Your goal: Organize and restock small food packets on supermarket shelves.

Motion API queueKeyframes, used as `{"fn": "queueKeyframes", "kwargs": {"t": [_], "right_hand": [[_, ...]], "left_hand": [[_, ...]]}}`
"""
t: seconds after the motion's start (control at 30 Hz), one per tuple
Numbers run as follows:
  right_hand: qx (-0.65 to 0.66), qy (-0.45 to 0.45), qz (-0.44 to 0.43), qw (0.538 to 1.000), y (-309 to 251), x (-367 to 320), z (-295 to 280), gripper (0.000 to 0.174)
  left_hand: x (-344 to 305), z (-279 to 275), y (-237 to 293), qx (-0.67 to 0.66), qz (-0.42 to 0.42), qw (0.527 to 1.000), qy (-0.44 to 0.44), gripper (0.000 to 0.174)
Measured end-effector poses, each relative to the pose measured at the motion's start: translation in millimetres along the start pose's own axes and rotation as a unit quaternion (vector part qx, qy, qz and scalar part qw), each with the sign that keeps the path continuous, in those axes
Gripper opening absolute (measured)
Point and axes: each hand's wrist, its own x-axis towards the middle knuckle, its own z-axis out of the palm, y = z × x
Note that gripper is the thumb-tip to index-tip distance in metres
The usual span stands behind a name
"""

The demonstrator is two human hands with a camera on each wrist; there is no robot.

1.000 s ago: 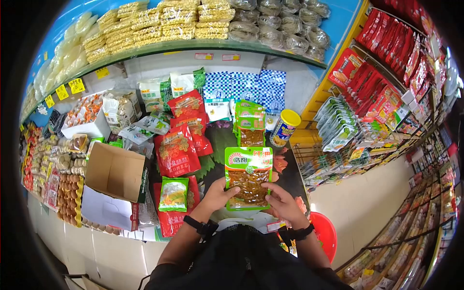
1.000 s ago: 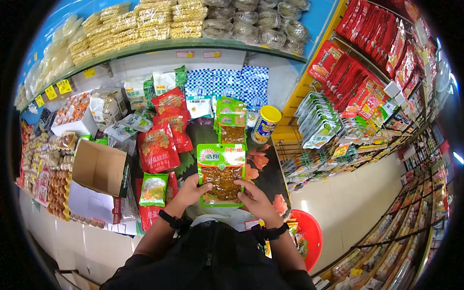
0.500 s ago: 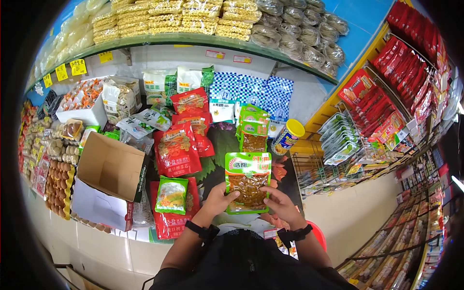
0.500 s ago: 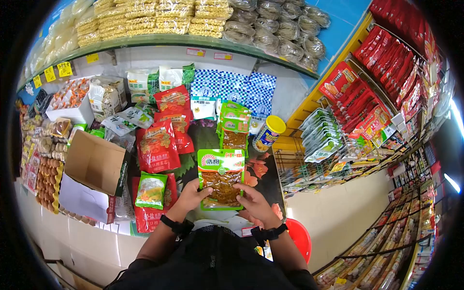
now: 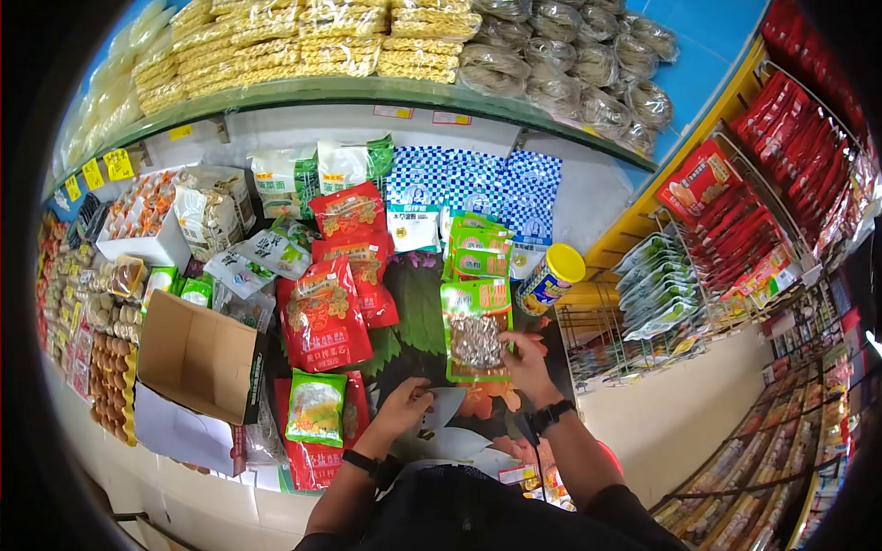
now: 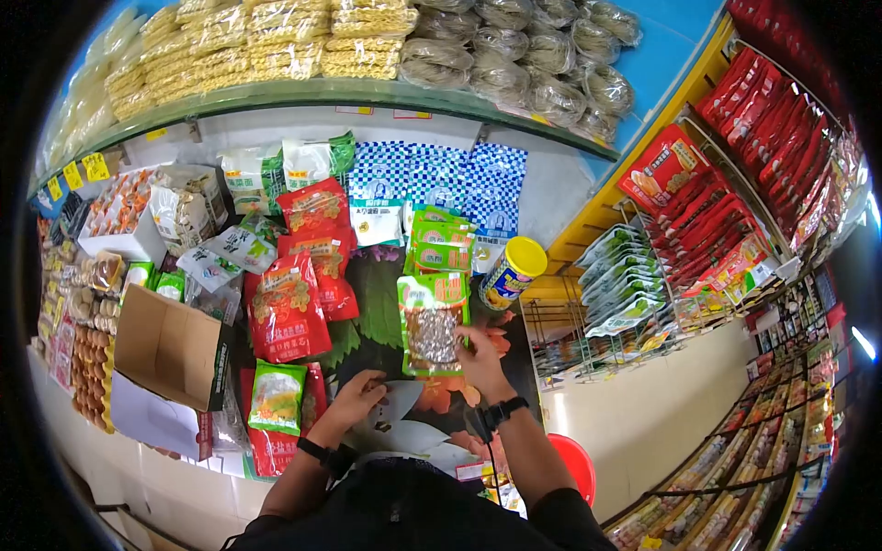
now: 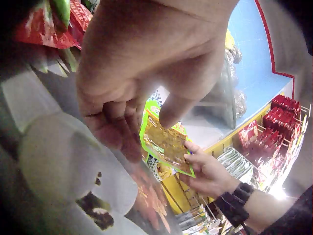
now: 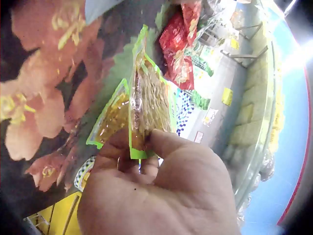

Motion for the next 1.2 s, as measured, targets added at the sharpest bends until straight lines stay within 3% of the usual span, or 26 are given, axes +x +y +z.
{"fn": "queueKeyframes", "kwargs": {"t": [0.17, 0.27, 0.4, 0.5, 0.7, 0.9, 1.0, 1.1, 1.2], "right_hand": [[-0.059, -0.010, 0.097, 0.993, 39.9, 72.4, -1.6, 0.034], [-0.151, 0.004, 0.163, 0.975, 55.8, 83.0, 2.3, 0.038], [-0.185, 0.006, 0.187, 0.965, 77.9, 84.0, 5.5, 0.043], [-0.199, 0.015, 0.123, 0.972, 88.0, 78.5, 5.1, 0.044], [-0.206, 0.027, 0.113, 0.972, 85.7, 61.3, 5.5, 0.044], [-0.337, 0.003, 0.144, 0.930, 62.1, 55.3, 11.4, 0.068], [-0.332, 0.017, 0.041, 0.942, 46.8, 49.3, 21.8, 0.080], [-0.386, -0.061, 0.012, 0.921, 35.3, 47.5, 27.5, 0.081], [-0.428, -0.091, 0.073, 0.896, 32.6, 51.4, 32.9, 0.077]], "left_hand": [[10.6, -13.7, -25.4, 0.044, -0.008, 0.999, -0.005, 0.036], [3.5, -15.0, 3.5, 0.081, -0.041, 0.996, -0.008, 0.038], [0.1, -18.9, -11.2, 0.109, -0.035, 0.993, 0.008, 0.036], [-1.0, -20.8, -32.4, 0.117, -0.006, 0.993, 0.014, 0.033], [4.6, -20.0, -19.3, 0.076, -0.026, 0.996, 0.022, 0.032], [7.5, -18.3, -20.3, 0.078, -0.016, 0.996, 0.042, 0.032], [5.6, -18.1, -14.8, 0.083, -0.023, 0.995, 0.043, 0.032], [6.0, -19.6, -13.6, 0.090, -0.030, 0.995, 0.036, 0.032], [7.7, -20.5, -13.6, 0.089, -0.034, 0.995, 0.028, 0.032]]}}
